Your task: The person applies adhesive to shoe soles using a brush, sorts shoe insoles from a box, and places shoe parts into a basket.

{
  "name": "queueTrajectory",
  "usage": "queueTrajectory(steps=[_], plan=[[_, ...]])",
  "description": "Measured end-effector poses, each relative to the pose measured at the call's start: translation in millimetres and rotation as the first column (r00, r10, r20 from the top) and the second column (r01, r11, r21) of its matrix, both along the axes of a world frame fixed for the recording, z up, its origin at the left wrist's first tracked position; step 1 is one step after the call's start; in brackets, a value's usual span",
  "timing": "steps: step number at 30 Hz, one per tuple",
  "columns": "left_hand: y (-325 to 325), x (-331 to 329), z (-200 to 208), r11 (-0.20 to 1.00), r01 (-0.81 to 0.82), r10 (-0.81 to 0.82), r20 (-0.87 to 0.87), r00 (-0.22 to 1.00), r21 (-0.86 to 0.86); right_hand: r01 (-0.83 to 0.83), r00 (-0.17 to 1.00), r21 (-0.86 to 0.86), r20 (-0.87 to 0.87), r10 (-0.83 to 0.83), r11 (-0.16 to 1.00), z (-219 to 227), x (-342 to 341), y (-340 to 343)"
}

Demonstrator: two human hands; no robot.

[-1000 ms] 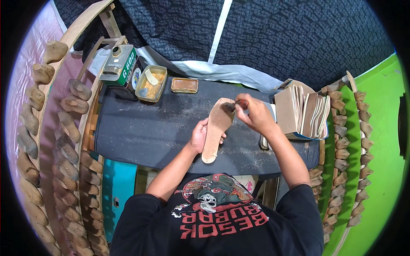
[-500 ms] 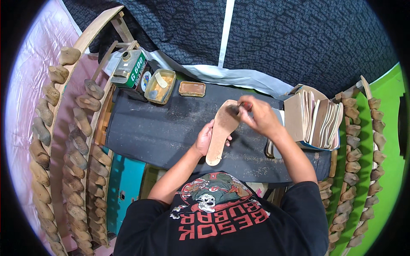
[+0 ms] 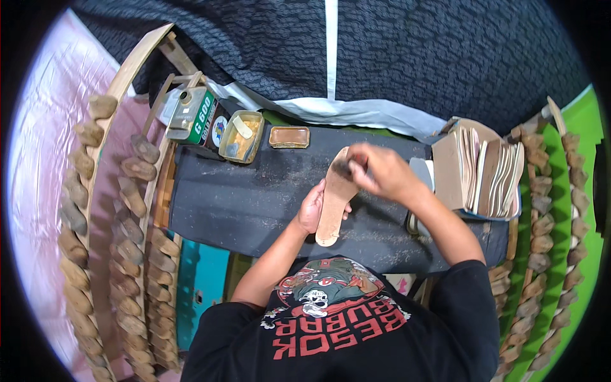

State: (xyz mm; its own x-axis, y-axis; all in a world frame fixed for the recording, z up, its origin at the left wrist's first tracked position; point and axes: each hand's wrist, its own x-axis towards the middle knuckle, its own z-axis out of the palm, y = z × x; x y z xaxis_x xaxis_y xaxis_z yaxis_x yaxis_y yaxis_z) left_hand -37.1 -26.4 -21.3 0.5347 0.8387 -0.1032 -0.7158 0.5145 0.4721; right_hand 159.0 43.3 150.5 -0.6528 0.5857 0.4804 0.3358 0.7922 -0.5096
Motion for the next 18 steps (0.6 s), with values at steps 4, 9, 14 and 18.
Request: queueTrajectory(steps=[4, 9, 14, 18], plan=[[-0.5, -1.5, -0.2, 0.999, 0.025, -0.026, -0.048, 0.999, -0.026, 0.159, 0.985, 0.049, -0.071, -0.155, 0.986, -7.1, 7.2, 32.5], [2.9, -7.5, -8.9, 0.998, 0.058, -0.056, -0.045, 0.997, 0.035, 0.026, 1.000, 0.105, -0.004, -0.026, 0.994, -11.6, -9.8, 20.0], [0.1, -15.2, -12.1, 0.998, 0.012, -0.013, 0.034, 0.999, 0.058, -0.080, 0.997, -0.124, 0.004, 0.081, 0.989, -11.2, -34.0, -4.6], [-3.2, -16.8, -19.9, 1.000, -0.022, 0.022, 0.072, 0.997, 0.002, 0.003, 1.000, -0.102, 0.023, -0.001, 0.995, -5.1, -36.6, 20.1]])
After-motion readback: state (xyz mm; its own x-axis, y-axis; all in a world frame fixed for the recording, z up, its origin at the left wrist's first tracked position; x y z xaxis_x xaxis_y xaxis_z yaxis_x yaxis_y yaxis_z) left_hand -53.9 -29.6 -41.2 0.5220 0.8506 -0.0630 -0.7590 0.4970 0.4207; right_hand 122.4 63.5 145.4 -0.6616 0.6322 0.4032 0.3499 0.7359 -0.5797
